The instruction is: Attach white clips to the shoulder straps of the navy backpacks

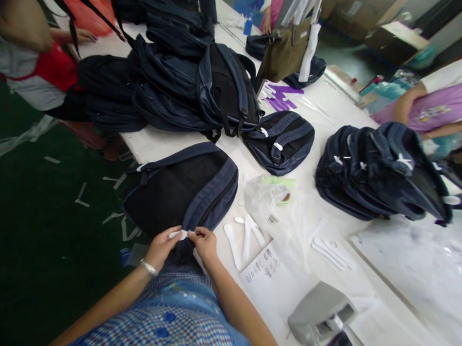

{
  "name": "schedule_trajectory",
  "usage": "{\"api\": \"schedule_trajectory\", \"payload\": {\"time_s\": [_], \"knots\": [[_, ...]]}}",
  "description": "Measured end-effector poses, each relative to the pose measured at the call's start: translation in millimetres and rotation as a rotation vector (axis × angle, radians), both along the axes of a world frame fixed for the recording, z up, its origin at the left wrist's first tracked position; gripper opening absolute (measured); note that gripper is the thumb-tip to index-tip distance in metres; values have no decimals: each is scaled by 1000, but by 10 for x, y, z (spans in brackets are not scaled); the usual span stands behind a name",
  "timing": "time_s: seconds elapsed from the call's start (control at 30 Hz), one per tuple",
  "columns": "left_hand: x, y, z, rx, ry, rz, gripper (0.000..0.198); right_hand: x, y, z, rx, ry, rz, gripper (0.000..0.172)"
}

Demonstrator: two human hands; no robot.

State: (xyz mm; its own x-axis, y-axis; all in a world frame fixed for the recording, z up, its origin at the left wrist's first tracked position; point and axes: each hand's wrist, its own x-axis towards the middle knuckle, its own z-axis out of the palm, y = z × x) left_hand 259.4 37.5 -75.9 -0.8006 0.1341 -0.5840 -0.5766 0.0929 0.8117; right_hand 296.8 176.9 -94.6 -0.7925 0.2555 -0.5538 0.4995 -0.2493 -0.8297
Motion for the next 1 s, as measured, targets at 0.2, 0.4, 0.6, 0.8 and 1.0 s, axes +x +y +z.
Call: {"api": "schedule_trajectory", "payload": {"time_s": [0.2, 0.4, 0.6, 0.8, 1.0], "knots": [[10, 2, -59, -88, 68, -39, 48, -10, -43, 16, -19, -23, -43, 30], [10, -80, -3, -179, 225, -104, 31, 12, -67, 60, 171, 23, -8, 28], [1, -98, -37, 0, -35, -54, 36, 9, -68, 34, 195, -11, 13, 25], [-72, -81, 27, -160, 298, -230, 30, 29, -65, -7, 302, 31, 50, 22], [-300, -141, 118, -302, 632, -616, 26, 33, -61, -3, 317, 30, 59, 22]]}}
